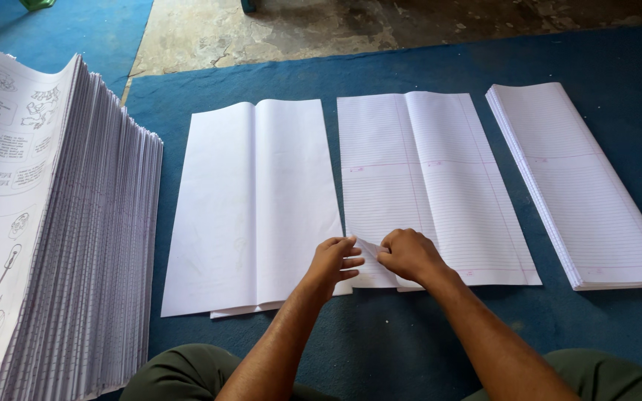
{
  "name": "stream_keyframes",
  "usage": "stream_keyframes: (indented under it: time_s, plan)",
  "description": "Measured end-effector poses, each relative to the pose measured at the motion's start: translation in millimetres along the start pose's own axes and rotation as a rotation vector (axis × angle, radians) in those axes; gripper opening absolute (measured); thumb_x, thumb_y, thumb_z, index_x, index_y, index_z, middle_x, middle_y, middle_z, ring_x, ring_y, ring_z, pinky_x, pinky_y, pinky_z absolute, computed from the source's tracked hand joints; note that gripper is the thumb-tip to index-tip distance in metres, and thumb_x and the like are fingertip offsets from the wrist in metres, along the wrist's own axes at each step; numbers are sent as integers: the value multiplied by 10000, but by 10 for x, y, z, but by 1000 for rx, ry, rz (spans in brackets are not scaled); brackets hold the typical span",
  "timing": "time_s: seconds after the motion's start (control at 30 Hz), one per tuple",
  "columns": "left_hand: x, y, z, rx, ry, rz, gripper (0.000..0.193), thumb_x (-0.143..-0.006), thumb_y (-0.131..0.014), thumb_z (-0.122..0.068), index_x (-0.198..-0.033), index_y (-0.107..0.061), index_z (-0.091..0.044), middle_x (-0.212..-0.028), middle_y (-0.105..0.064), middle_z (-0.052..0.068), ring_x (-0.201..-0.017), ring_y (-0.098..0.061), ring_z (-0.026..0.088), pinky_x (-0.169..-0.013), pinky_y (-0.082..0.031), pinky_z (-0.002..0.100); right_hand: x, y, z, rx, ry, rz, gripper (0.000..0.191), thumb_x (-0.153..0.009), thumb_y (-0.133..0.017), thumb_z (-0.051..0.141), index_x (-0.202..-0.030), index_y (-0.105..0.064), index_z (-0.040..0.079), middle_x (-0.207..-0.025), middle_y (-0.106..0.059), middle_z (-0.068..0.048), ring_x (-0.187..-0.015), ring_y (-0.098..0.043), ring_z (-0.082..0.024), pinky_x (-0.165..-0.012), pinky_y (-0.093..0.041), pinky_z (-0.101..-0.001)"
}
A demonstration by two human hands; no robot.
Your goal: The person sits on a blue mat and repeatedly flips through stacks of printed and lined papers, separating them into piles. They handle the papers by hand, moving sheets between stacks and occasionally lifting a printed page to inspect it before placing it back.
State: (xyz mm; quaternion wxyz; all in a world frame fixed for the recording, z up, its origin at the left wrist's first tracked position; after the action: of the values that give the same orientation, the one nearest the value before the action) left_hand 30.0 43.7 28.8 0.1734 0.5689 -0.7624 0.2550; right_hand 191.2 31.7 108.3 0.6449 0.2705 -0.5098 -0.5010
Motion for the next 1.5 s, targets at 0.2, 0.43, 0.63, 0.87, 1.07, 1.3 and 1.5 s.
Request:
stream_keyframes:
  time_s: [0.2, 0.43, 0.63, 0.87, 1.07, 1.3, 1.5]
  plan:
    - [-40, 138, 14, -41, 25, -91, 592, -932, -575, -350, -1417, -431, -44, -1197, -634, 173, -1026, -666, 258, -854, -545, 411, 21, 24, 11, -21, -31, -36, 265, -800, -779, 353, -799, -786, 88, -729, -758, -86, -686, -714, -200, -712, -563, -371]
    - [31, 157, -118, -90, 15, -88, 694, -916, -563, -355, -1529, -280, -196, -1268, -617, 206, -1019, -681, 259, -834, -578, 405, 97, 91, 85, -127, -74, 41, 408, -735, -805, 493, -797, -770, 91, -678, -734, -85, -641, -707, -195, -641, -546, -336]
    - [44, 164, -112, -191, -35, -51, 556, -958, -527, -362, -1449, -464, -109, -1220, -654, 245, -1033, -702, 305, -876, -590, 418, -46, 217, -120, -145, -108, 81, 641, -755, -739, 669, -826, -797, 35, -714, -723, -135, -662, -681, -223, -633, -503, -353]
    - [-52, 245, 11, -230, -64, -48, 528, -977, -541, -316, -1347, -532, 61, -1131, -693, 282, -1026, -724, 321, -918, -598, 421, -318, 551, -935, -179, -186, -24, 537, -748, -759, 567, -936, -794, 65, -817, -774, -130, -747, -726, -199, -732, -562, -389]
    - [-55, 316, 63, -269, -62, -84, 492, -954, -559, -306, -1307, -590, 35, -1073, -726, 244, -976, -739, 299, -903, -601, 411, -216, 869, -1703, -125, -330, -118, 503, -770, -791, 472, -1024, -781, 38, -910, -788, -181, -795, -750, -237, -814, -556, -405]
    - [-23, 405, 96, -360, -60, -110, 475, -946, -567, -295, -1332, -589, -19, -1056, -735, 206, -936, -736, 258, -872, -613, 398, 24, 844, -2521, -121, -580, -262, 491, -830, -782, 410, -1170, -757, 57, -1165, -742, -199, -1129, -673, -325, -989, -523, -489]
    - [67, 465, 74, -406, -41, -115, 484, -942, -582, -297, -1337, -587, -18, -1078, -738, 207, -944, -736, 258, -882, -607, 391, 69, 637, -2876, -144, -687, -357, 794, -772, -846, 389, -1424, -542, 53, -1384, -586, -234, -1248, -586, -359, -1012, -504, -492]
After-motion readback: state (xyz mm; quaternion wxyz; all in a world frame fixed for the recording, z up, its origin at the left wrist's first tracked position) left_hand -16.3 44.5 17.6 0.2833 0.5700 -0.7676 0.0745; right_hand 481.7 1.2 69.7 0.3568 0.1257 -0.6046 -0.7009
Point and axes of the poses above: each hand's wrist, its own x-axis away from the middle knuckle, its own y-axis out of the back of the hand, z = x × y, the point moved 5 cm from there along -x, towards the middle knuckle
